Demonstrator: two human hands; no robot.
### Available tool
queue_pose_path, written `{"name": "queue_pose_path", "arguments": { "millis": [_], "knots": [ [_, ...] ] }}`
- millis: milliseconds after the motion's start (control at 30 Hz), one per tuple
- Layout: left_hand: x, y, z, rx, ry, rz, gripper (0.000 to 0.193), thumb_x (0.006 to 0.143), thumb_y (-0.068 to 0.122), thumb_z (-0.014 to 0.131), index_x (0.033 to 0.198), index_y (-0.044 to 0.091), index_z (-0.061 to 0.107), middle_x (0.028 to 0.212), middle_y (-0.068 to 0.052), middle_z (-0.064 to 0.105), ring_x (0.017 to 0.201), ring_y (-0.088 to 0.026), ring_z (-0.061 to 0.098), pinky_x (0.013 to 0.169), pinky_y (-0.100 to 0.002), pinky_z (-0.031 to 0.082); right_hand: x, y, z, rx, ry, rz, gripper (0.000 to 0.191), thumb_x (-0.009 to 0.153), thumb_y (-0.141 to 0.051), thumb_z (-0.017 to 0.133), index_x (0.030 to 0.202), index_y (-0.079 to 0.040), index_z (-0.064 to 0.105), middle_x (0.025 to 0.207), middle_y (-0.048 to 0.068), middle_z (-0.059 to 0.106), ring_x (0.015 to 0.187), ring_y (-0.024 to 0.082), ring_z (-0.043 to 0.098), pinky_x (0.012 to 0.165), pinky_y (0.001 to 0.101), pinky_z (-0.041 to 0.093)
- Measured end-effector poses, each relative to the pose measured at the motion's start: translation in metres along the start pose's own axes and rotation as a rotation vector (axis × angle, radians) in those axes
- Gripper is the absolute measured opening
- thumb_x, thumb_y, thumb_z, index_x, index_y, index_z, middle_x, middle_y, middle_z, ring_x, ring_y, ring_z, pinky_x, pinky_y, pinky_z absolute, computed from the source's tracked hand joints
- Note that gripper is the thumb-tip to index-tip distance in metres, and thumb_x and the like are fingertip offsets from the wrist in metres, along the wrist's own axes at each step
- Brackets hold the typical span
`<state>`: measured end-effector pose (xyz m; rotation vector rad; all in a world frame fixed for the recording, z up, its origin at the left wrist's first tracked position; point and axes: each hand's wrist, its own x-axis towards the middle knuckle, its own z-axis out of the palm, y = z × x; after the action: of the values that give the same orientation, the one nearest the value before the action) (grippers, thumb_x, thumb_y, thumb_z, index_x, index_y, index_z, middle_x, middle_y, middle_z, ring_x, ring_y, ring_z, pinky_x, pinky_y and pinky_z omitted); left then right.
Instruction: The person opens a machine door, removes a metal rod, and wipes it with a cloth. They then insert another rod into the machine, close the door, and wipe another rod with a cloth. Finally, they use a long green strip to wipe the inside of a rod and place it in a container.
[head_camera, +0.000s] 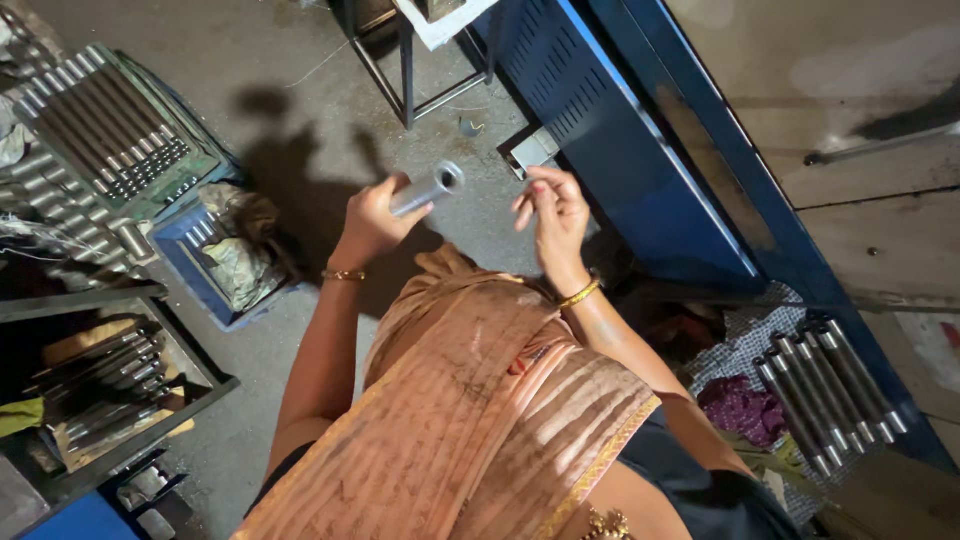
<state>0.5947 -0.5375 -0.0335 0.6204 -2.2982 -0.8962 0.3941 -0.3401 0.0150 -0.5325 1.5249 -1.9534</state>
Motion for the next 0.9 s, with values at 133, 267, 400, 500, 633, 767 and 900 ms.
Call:
{"name": "queue_pose_path", "arguments": {
  "millis": [133,267,400,500,633,767,900],
  "knots": [
    [0.010,0.004,-0.002,-0.698,0.057,-0.410,0.037,0.098,0.030,0.081,0.085,0.006,0.056,0.077,-0.006,0.055,0.070,-0.019,0.051,0.065,-0.038,0.043,0.004,-0.007,-0.009,-0.493,-0.151,-0.361,0.066,0.085,-0.008,0.081,0.142,0.000,0.049,0.141,0.014,0.054,0.132,0.031,0.050,0.112,0.0414,0.038],
    [0.036,0.010,-0.011,-1.174,0.441,-0.470,0.018,0.084,0.016,0.076,0.089,0.018,0.058,0.071,0.004,0.057,0.058,-0.012,0.053,0.060,-0.030,0.051,-0.001,-0.015,-0.002,-0.761,-0.348,-0.242,0.053,0.090,-0.006,0.082,0.140,-0.008,0.063,0.143,0.013,0.066,0.139,0.030,0.057,0.120,0.0409,0.040],
    [0.050,-0.002,-0.019,-1.834,0.561,-0.544,0.018,0.091,0.015,0.070,0.080,0.018,0.056,0.063,0.005,0.046,0.057,-0.010,0.048,0.061,-0.028,0.046,-0.014,-0.032,0.015,-0.743,-0.423,-0.142,0.064,0.082,-0.019,0.087,0.140,-0.011,0.060,0.136,0.006,0.067,0.133,0.025,0.058,0.119,0.0426,0.036],
    [0.053,-0.020,-0.014,-2.118,0.390,-0.440,0.037,0.099,0.023,0.070,0.069,0.017,0.049,0.061,0.005,0.044,0.057,-0.009,0.048,0.059,-0.027,0.044,-0.021,-0.053,0.030,-0.776,-0.471,-0.292,0.069,0.079,-0.024,0.088,0.140,-0.009,0.058,0.122,0.003,0.070,0.122,0.024,0.059,0.118,0.0451,0.027],
    [0.041,-0.024,0.012,-2.774,0.203,-0.775,0.039,0.101,0.024,0.066,0.068,0.020,0.046,0.066,0.006,0.048,0.058,-0.006,0.051,0.061,-0.020,0.048,-0.028,-0.071,0.056,-0.797,-0.568,-0.557,0.063,0.082,-0.029,0.089,0.136,-0.011,0.063,0.106,0.000,0.065,0.107,0.023,0.057,0.108,0.0404,0.031],
    [0.031,-0.003,0.038,-2.829,0.101,-0.930,0.040,0.101,0.028,0.065,0.066,0.016,0.049,0.064,0.003,0.051,0.057,-0.009,0.055,0.061,-0.025,0.052,-0.030,-0.074,0.078,-0.738,-0.565,-0.725,0.049,0.081,-0.032,0.091,0.123,-0.014,0.073,0.092,0.000,0.058,0.093,0.018,0.056,0.104,0.0388,0.033],
    [0.021,0.013,0.052,-2.579,-0.084,-1.001,0.036,0.092,0.033,0.065,0.061,0.018,0.053,0.066,0.004,0.059,0.056,-0.013,0.059,0.056,-0.034,0.053,-0.031,-0.076,0.084,-0.710,-0.538,-0.742,0.046,0.077,-0.030,0.090,0.117,-0.011,0.076,0.086,0.000,0.058,0.085,0.018,0.054,0.098,0.0382,0.032]
  ]
}}
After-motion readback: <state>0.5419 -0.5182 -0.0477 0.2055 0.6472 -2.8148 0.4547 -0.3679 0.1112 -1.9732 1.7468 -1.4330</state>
